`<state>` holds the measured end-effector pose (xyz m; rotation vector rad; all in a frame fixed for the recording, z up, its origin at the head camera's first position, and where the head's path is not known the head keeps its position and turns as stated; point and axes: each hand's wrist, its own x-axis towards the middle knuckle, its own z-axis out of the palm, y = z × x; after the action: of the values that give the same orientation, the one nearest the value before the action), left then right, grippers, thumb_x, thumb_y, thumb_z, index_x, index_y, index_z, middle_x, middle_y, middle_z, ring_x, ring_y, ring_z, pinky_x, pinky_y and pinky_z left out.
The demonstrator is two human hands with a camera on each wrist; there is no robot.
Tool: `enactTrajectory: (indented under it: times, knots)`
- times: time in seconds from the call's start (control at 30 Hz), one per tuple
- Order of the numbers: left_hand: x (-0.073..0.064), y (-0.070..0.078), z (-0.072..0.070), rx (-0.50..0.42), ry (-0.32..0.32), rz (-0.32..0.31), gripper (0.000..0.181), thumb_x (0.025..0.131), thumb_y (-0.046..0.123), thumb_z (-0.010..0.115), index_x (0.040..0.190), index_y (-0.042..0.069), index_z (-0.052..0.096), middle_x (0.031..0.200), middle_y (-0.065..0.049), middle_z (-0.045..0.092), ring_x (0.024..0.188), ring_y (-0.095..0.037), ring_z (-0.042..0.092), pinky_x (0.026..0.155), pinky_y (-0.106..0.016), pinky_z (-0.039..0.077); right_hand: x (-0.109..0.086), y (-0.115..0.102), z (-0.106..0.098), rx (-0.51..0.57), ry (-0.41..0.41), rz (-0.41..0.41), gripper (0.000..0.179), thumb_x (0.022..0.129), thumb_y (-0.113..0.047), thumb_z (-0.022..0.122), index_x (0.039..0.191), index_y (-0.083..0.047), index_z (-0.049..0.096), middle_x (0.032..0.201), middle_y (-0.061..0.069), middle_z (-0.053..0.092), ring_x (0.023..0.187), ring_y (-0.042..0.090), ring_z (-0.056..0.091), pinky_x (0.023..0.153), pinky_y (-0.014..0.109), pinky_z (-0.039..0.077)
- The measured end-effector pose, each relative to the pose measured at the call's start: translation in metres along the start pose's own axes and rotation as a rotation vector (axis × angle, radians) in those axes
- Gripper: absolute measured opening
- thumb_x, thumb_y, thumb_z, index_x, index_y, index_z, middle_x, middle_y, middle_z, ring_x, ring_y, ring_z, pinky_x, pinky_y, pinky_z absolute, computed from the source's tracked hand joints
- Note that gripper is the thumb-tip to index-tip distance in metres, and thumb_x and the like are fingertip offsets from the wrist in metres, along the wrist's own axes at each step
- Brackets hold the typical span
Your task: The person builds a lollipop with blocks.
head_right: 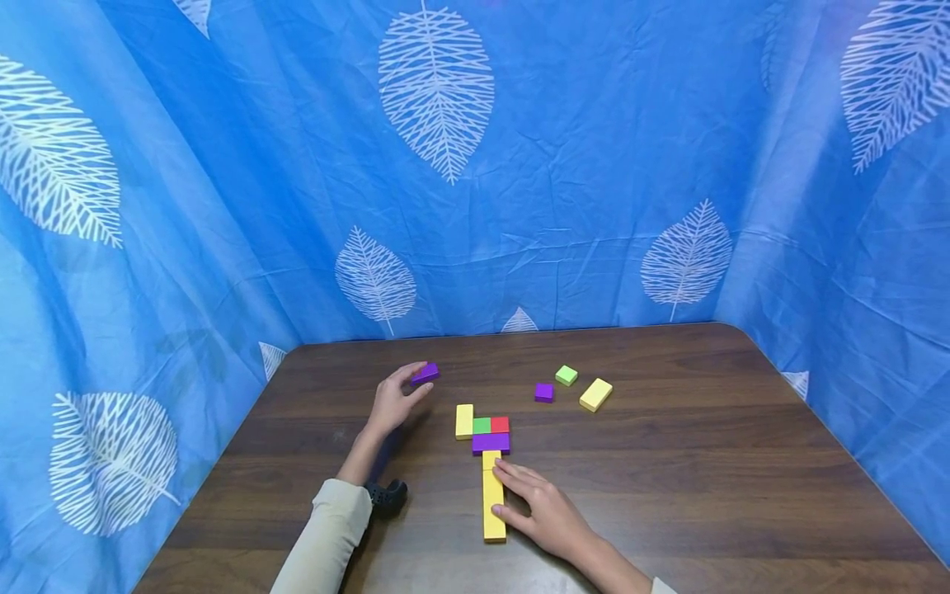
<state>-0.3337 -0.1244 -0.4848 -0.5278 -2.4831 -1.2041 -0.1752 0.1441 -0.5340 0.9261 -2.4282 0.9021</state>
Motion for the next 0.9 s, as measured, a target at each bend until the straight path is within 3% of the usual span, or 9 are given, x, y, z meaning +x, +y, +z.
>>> enactTrajectory:
  times: [0.1, 0.2, 0.47, 0.67, 0.9]
  knots:
    - [0.009, -0.003, -0.002, 0.025, 0.068, 0.026, 0.038, 0.083, 0.011, 0.069, 0.119, 0.001, 0.060, 0.120, -0.017, 0.058, 0.113, -0.032, 0.053, 0.096, -0.044, 0.041, 0.000, 0.000, 0.000, -0.005, 0.003, 0.001, 0.049, 0.085, -0.031, 0.067, 0.125, -0.005, 0.058, 0.131, 0.007, 0.053, 0.116, 0.027, 0.052, 0.091, 0.045, 0.044]
    - [0.017, -0.010, -0.003, 0.040, 0.087, 0.029, 0.038, 0.082, 0.006, 0.069, 0.118, -0.002, 0.060, 0.120, -0.019, 0.058, 0.114, -0.034, 0.052, 0.097, -0.045, 0.039, 0.000, 0.000, -0.001, -0.006, 0.000, 0.007, 0.049, 0.085, -0.032, 0.066, 0.125, -0.006, 0.057, 0.131, 0.007, 0.053, 0.116, 0.027, 0.051, 0.091, 0.045, 0.044]
    - [0.021, -0.029, -0.003, 0.124, -0.022, -0.087, 0.035, 0.085, 0.008, 0.066, 0.118, -0.003, 0.061, 0.123, -0.019, 0.056, 0.116, -0.034, 0.050, 0.099, -0.043, 0.038, 0.000, -0.001, -0.001, -0.002, -0.010, 0.017, 0.049, 0.085, -0.033, 0.066, 0.126, -0.007, 0.057, 0.131, 0.006, 0.052, 0.116, 0.027, 0.051, 0.090, 0.045, 0.045]
    - [0.017, -0.037, -0.003, 0.175, -0.073, -0.093, 0.033, 0.084, 0.004, 0.066, 0.117, -0.002, 0.062, 0.119, -0.020, 0.058, 0.113, -0.034, 0.053, 0.096, -0.044, 0.041, 0.000, 0.000, 0.001, -0.015, -0.006, 0.009, 0.049, 0.085, -0.034, 0.066, 0.126, -0.007, 0.058, 0.132, 0.005, 0.052, 0.116, 0.026, 0.052, 0.090, 0.044, 0.045]
    - [0.020, -0.037, 0.003, 0.173, -0.077, -0.096, 0.031, 0.084, 0.002, 0.066, 0.115, 0.000, 0.064, 0.115, -0.019, 0.061, 0.110, -0.032, 0.055, 0.093, -0.044, 0.043, -0.001, -0.001, 0.001, -0.024, -0.001, 0.008, 0.049, 0.084, -0.034, 0.067, 0.125, -0.007, 0.058, 0.131, 0.006, 0.053, 0.116, 0.026, 0.052, 0.090, 0.044, 0.045]
